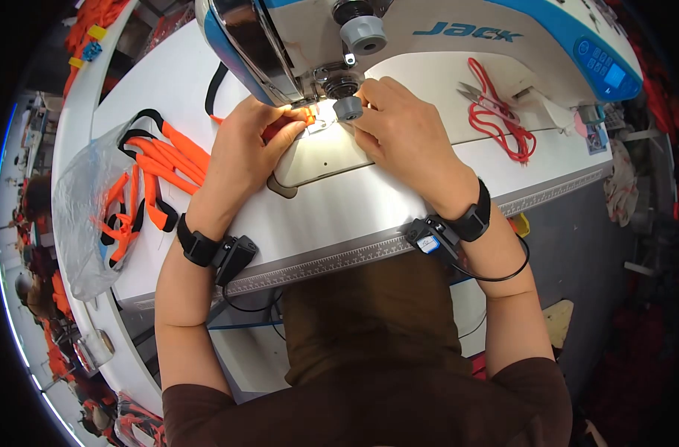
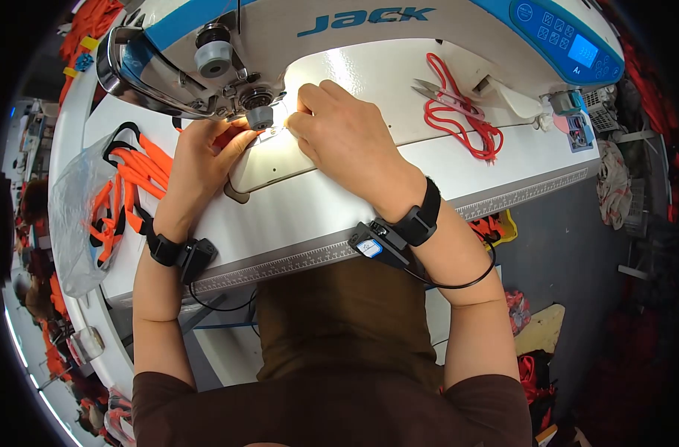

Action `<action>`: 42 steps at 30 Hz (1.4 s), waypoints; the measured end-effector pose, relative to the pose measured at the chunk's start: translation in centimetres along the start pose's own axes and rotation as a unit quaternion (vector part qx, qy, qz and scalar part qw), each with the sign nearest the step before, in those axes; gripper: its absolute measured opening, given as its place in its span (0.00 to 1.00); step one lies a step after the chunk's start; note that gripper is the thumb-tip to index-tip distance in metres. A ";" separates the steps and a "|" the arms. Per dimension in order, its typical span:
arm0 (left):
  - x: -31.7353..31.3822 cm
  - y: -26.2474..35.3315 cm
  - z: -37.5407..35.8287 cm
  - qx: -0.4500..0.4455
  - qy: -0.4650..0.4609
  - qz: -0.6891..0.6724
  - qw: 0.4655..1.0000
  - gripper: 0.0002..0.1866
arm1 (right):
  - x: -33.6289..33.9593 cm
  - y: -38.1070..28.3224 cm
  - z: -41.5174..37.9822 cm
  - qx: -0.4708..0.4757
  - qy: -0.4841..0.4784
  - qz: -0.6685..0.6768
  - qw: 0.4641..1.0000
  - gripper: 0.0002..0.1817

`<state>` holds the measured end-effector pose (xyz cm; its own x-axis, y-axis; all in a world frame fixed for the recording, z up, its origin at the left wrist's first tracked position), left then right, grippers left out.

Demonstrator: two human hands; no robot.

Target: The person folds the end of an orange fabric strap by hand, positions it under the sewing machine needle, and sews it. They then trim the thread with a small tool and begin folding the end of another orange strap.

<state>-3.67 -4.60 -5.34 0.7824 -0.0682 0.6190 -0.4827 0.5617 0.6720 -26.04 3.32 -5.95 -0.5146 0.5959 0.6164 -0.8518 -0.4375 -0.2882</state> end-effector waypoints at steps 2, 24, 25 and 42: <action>0.0 0.0 0.0 -0.008 0.009 0.004 1.000 0.17 | -0.1 0.0 0.0 0.002 0.003 0.004 1.000 0.01; -0.6 0.5 0.3 0.072 0.012 0.054 0.996 0.16 | 0.4 -0.1 0.3 0.002 -0.016 0.008 1.000 0.05; -0.6 0.5 0.3 0.048 0.021 0.054 0.997 0.16 | 0.4 -0.1 0.3 0.000 -0.017 0.010 1.000 0.05; -0.6 0.7 0.6 0.003 0.028 0.027 0.999 0.15 | 0.8 0.3 0.2 -0.074 -0.020 0.021 0.997 0.05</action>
Point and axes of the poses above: each hand's wrist, its own z-axis towards the middle knuckle, its own x-axis out of the back of the hand, y = z × x, the point moved 2 cm from there along z, towards the middle knuckle, and after that the axes turned 15 degrees about y, right-handed, at the moved point
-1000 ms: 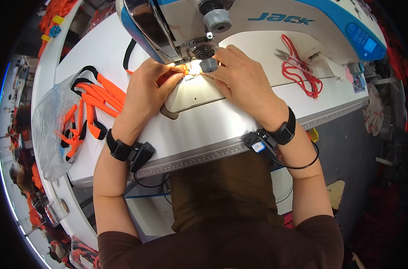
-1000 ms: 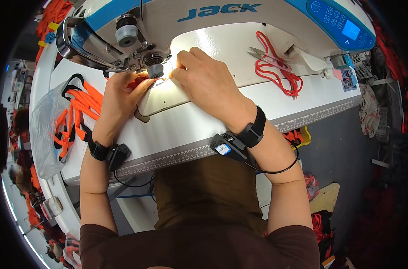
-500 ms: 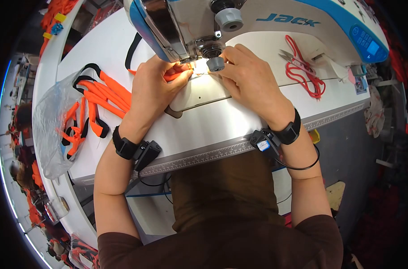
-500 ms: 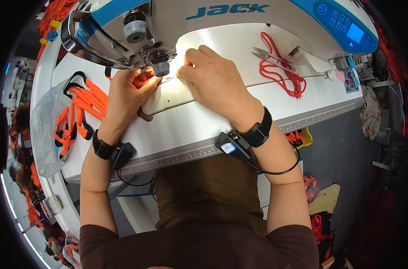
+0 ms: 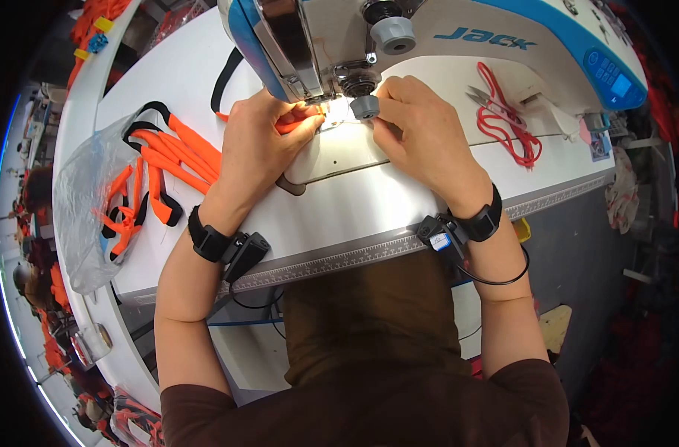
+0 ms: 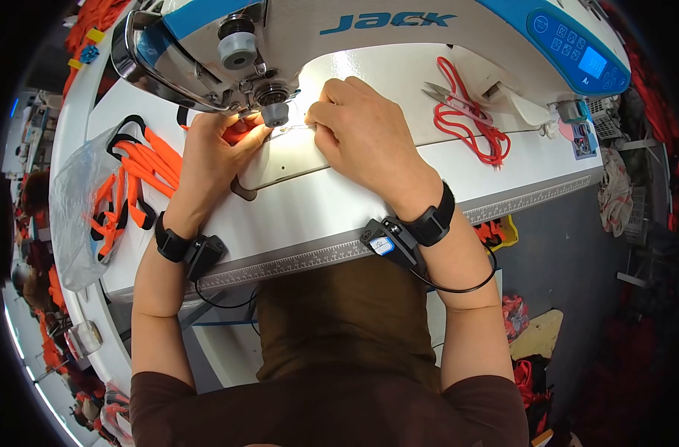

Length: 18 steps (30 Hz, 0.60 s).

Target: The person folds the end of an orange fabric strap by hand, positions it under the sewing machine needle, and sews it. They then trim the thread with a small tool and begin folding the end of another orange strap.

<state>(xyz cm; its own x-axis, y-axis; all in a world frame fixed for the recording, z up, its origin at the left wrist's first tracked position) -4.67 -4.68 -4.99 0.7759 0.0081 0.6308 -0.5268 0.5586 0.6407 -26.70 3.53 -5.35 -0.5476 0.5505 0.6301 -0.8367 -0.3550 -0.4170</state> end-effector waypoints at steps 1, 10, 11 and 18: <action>0.0 0.0 0.0 0.000 0.000 0.001 1.000 0.15 | 0.0 0.0 0.0 0.000 0.002 0.002 1.000 0.05; 0.1 -0.3 0.0 0.009 0.007 -0.021 1.000 0.14 | 0.0 0.1 0.0 0.000 0.003 0.007 1.000 0.04; 0.0 -0.3 0.0 0.012 0.007 -0.032 0.999 0.14 | 0.0 0.1 0.0 0.001 0.003 0.007 1.000 0.04; 0.1 -0.4 0.1 0.025 0.006 -0.038 0.999 0.14 | 0.1 0.0 0.1 -0.004 0.001 0.012 1.000 0.04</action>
Point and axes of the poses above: each hand's wrist, its own z-axis towards the middle knuckle, its own x-axis out of the back of the hand, y = z × x, the point moved 2 cm from there along z, towards the middle knuckle, and after that the axes turned 15 degrees about y, right-handed, at the moved point
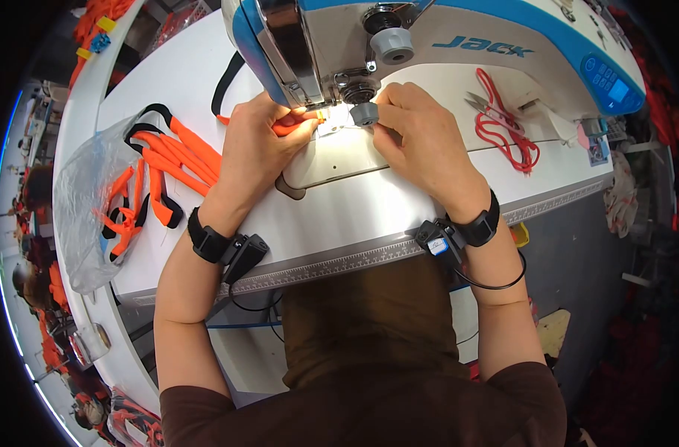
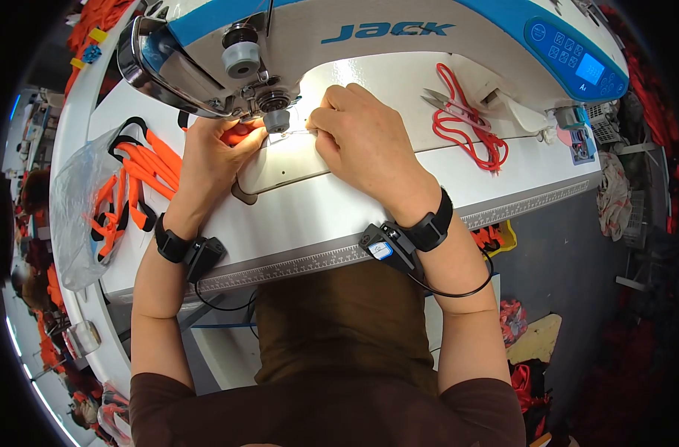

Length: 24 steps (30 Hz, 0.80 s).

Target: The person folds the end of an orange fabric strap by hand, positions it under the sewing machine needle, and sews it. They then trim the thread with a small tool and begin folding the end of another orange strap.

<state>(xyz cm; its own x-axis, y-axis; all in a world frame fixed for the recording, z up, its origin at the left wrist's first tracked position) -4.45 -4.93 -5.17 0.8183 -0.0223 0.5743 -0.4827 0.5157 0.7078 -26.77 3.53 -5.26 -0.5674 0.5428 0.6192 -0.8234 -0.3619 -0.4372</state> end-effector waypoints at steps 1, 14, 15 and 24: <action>0.0 0.0 0.0 0.008 -0.001 -0.003 1.000 0.14 | 0.0 0.0 0.0 0.000 -0.001 0.000 1.000 0.04; 0.2 -0.7 0.1 0.037 -0.012 0.022 0.999 0.14 | 0.0 0.0 0.0 -0.010 -0.001 -0.002 1.000 0.05; 0.2 -0.6 0.2 0.032 -0.008 0.033 0.999 0.14 | 0.0 0.0 0.0 -0.010 -0.001 -0.002 1.000 0.05; 0.2 -0.6 0.3 0.049 -0.006 0.032 0.998 0.14 | 0.0 0.1 0.0 -0.007 0.000 -0.004 1.000 0.05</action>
Point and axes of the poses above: each hand's wrist, its own z-axis towards the middle knuckle, its own x-axis out of the back of the hand, y = z × x, the point moved 2 cm from there along z, towards the middle knuckle, and after that the axes turned 15 degrees about y, right-handed, at the moved point
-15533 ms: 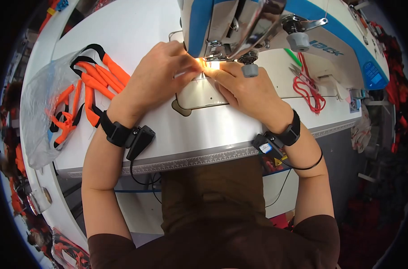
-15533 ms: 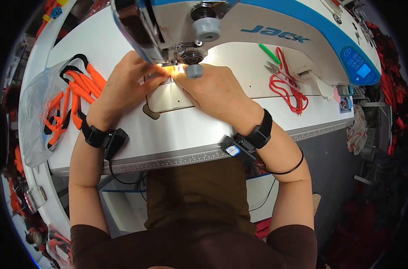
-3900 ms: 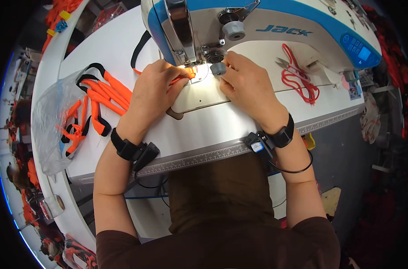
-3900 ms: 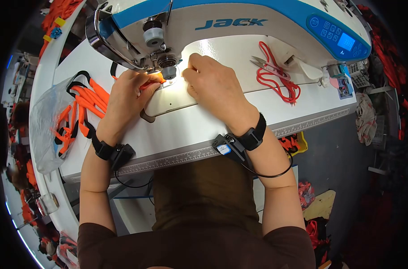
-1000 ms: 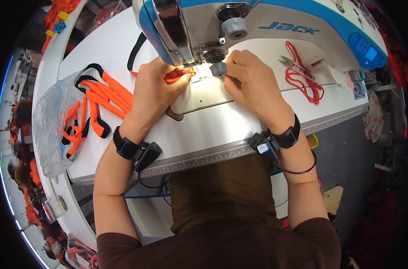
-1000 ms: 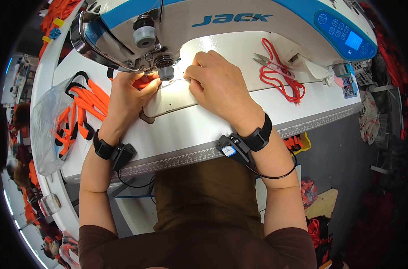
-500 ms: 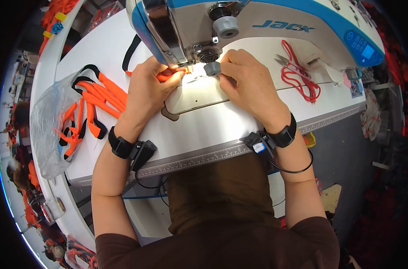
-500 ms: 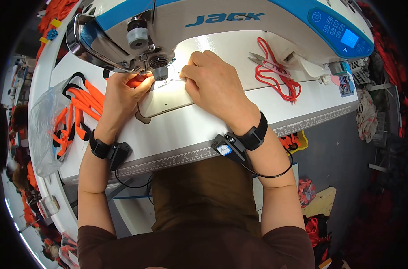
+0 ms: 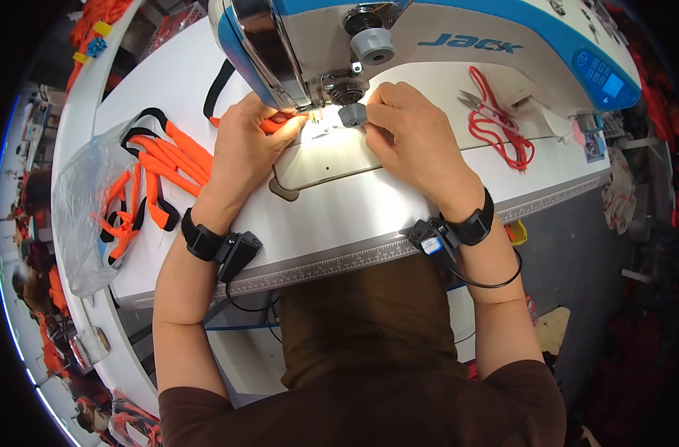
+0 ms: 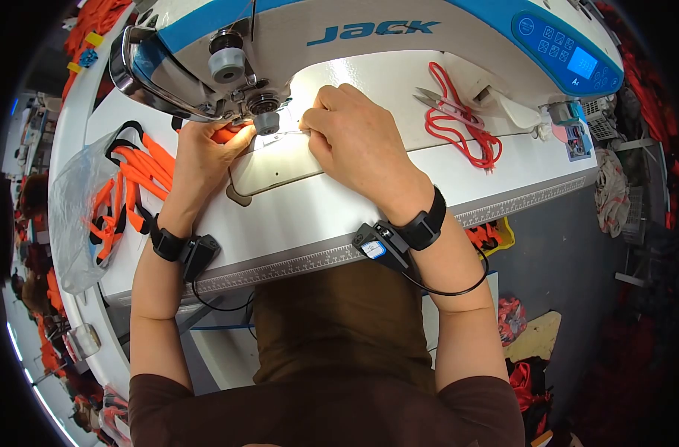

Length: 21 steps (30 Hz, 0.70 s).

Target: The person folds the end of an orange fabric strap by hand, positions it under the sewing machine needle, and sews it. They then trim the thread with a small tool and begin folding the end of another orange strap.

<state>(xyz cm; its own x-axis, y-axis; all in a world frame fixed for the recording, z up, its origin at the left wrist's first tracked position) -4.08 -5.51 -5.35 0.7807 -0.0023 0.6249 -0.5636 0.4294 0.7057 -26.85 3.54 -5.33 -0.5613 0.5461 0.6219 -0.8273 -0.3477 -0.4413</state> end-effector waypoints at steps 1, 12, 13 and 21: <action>0.0 0.0 0.0 0.000 0.000 0.000 1.000 0.14 | 0.0 0.0 0.0 0.001 -0.001 -0.001 1.000 0.04; -0.2 -0.5 0.2 -0.021 0.003 -0.022 1.000 0.14 | -0.1 0.1 0.0 0.003 0.007 0.006 1.000 0.04; -0.2 -0.5 0.2 -0.021 0.003 -0.022 1.000 0.14 | -0.1 0.1 0.0 0.003 0.007 0.007 1.000 0.04; 0.0 -0.6 0.2 -0.072 0.003 0.004 0.997 0.12 | 0.0 1.1 0.0 -0.009 0.060 -0.041 0.997 0.07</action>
<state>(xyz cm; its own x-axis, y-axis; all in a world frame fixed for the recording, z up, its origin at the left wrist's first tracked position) -3.79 -5.94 -5.75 0.7783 0.0065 0.6279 -0.5255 0.5542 0.6456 -27.80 3.20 -5.81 -0.4842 0.6592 0.5754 -0.8689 -0.2851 -0.4045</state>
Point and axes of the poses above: each hand's wrist, its own z-axis towards the middle knuckle, its own x-axis out of the back of the hand, y = z × x, the point moved 2 cm from there along z, towards the middle knuckle, and after that the axes turned 15 degrees about y, right-handed, at the moved point
